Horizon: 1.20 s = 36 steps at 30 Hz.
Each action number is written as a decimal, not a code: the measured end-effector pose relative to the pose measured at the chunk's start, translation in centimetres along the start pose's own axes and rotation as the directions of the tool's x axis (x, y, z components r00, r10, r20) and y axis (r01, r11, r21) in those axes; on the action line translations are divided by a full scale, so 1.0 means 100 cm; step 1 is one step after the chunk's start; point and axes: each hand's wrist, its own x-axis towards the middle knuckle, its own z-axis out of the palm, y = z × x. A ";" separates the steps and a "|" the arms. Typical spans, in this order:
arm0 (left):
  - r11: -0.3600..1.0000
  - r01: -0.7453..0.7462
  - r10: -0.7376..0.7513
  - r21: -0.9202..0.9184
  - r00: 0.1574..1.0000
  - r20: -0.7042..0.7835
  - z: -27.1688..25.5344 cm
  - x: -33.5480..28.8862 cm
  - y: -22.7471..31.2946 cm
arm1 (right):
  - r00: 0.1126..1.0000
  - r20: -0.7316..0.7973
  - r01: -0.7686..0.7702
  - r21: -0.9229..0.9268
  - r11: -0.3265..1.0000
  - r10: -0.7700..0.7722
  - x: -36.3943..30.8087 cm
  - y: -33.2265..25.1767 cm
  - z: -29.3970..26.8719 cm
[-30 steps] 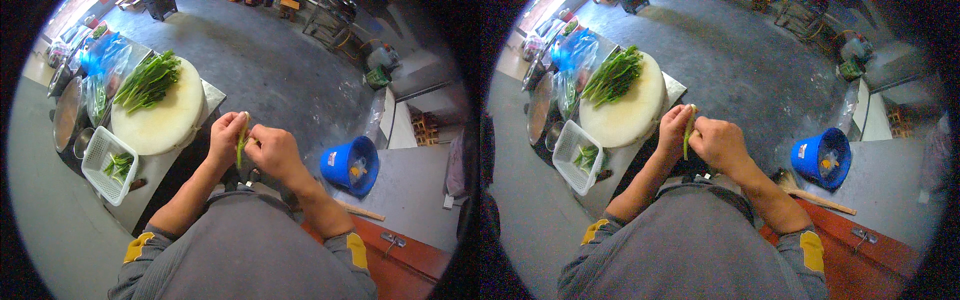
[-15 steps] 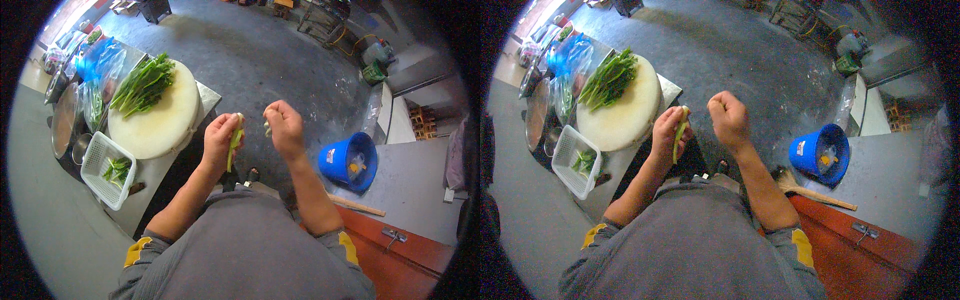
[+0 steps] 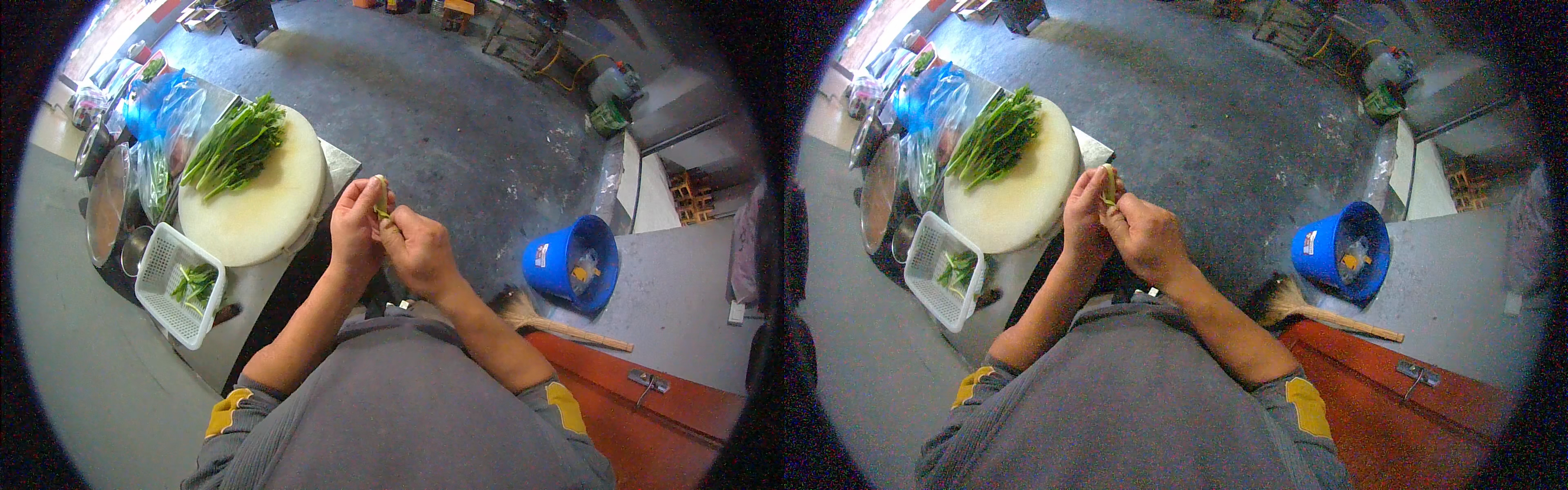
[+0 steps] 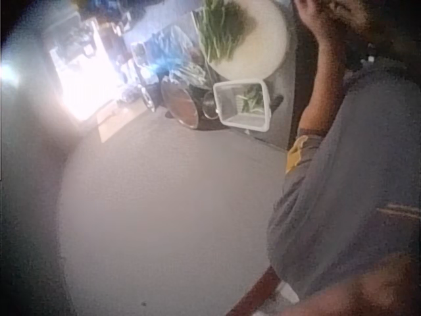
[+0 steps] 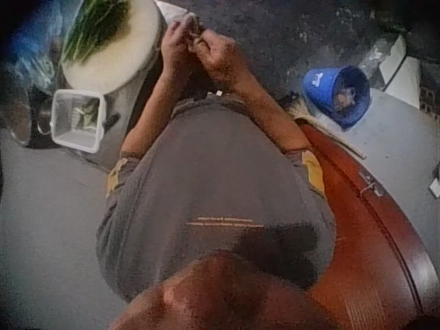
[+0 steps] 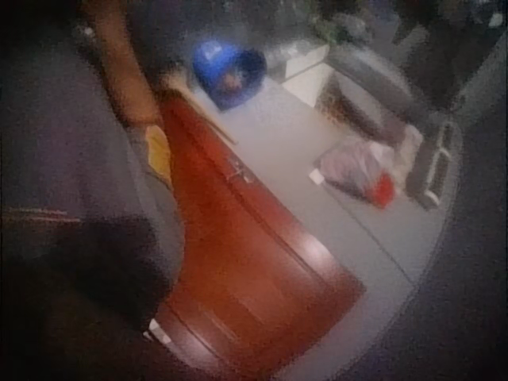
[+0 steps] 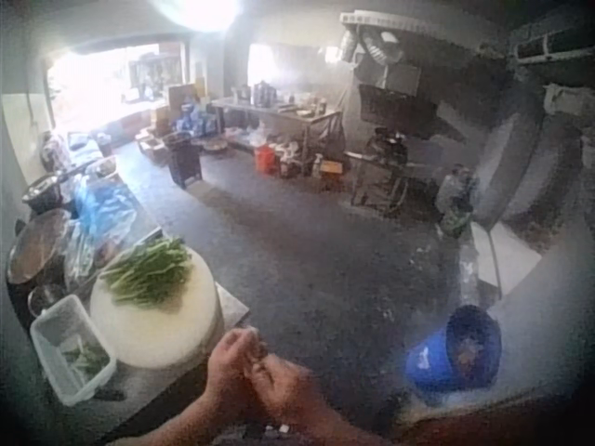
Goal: The person washes leafy greens in a sink, transfers them to a cutting board, and then trims and peels the stems of green onions one by one, placing the trimmed pieces into a white basket.
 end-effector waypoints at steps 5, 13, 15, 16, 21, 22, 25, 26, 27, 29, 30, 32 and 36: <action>0.997 0.054 -0.056 0.047 0.998 0.024 -0.002 -0.004 -0.006 | 0.994 -0.112 0.009 -0.008 1.000 -0.010 0.001 0.008 0.002; 0.954 0.297 -0.299 0.036 0.954 0.035 -0.006 -0.011 0.004 | 0.938 -0.282 -0.080 0.383 0.920 0.199 0.021 0.026 -0.025; 0.943 0.330 -0.326 -0.036 0.941 0.086 -0.007 -0.010 0.006 | 0.921 -0.186 -0.148 0.647 0.748 0.343 0.022 0.027 -0.037; 0.928 0.366 -0.358 -0.076 0.929 0.096 -0.008 -0.009 0.006 | 0.918 -0.127 -0.175 0.722 0.669 0.377 0.021 0.027 -0.043; 0.923 0.382 -0.374 -0.045 0.919 0.128 -0.015 -0.004 0.000 | 0.814 0.006 -0.282 0.878 0.386 0.580 0.005 0.041 -0.059; 0.923 0.383 -0.372 -0.033 0.912 0.175 -0.017 -0.002 -0.002 | 0.775 -0.024 -0.269 0.892 0.364 0.631 -0.001 0.048 -0.065; 0.908 0.417 -0.419 0.049 0.906 0.066 -0.023 0.002 -0.012 | 0.652 -0.143 -0.245 0.889 0.385 0.745 -0.021 0.073 -0.097; 0.902 0.431 -0.432 0.030 0.899 0.070 -0.025 0.003 -0.016 | 0.541 -0.180 -0.261 0.892 0.368 0.821 -0.029 0.080 -0.115; 0.894 0.440 -0.444 0.092 0.895 0.035 -0.027 0.001 -0.020 | 0.491 -0.321 -0.214 0.857 0.469 0.810 -0.043 0.083 -0.141; 0.897 0.418 -0.424 0.147 0.906 0.011 -0.028 -0.003 -0.031 | 0.460 -0.602 -0.007 0.732 0.681 0.653 -0.071 0.090 -0.214; 0.906 0.394 -0.398 0.155 0.917 -0.007 -0.028 -0.004 -0.036 | 0.376 -0.737 0.038 0.618 0.785 0.562 -0.082 0.096 -0.258; 0.920 0.251 -0.251 0.302 0.967 -0.038 -0.020 -0.002 -0.058 | 0.270 -0.924 0.186 0.325 0.927 0.270 -0.108 0.119 -0.343; 0.920 0.266 -0.278 0.286 0.961 -0.001 0.019 0.034 -0.097 | 0.048 -0.999 -0.193 0.008 0.981 0.018 -0.130 0.263 -0.483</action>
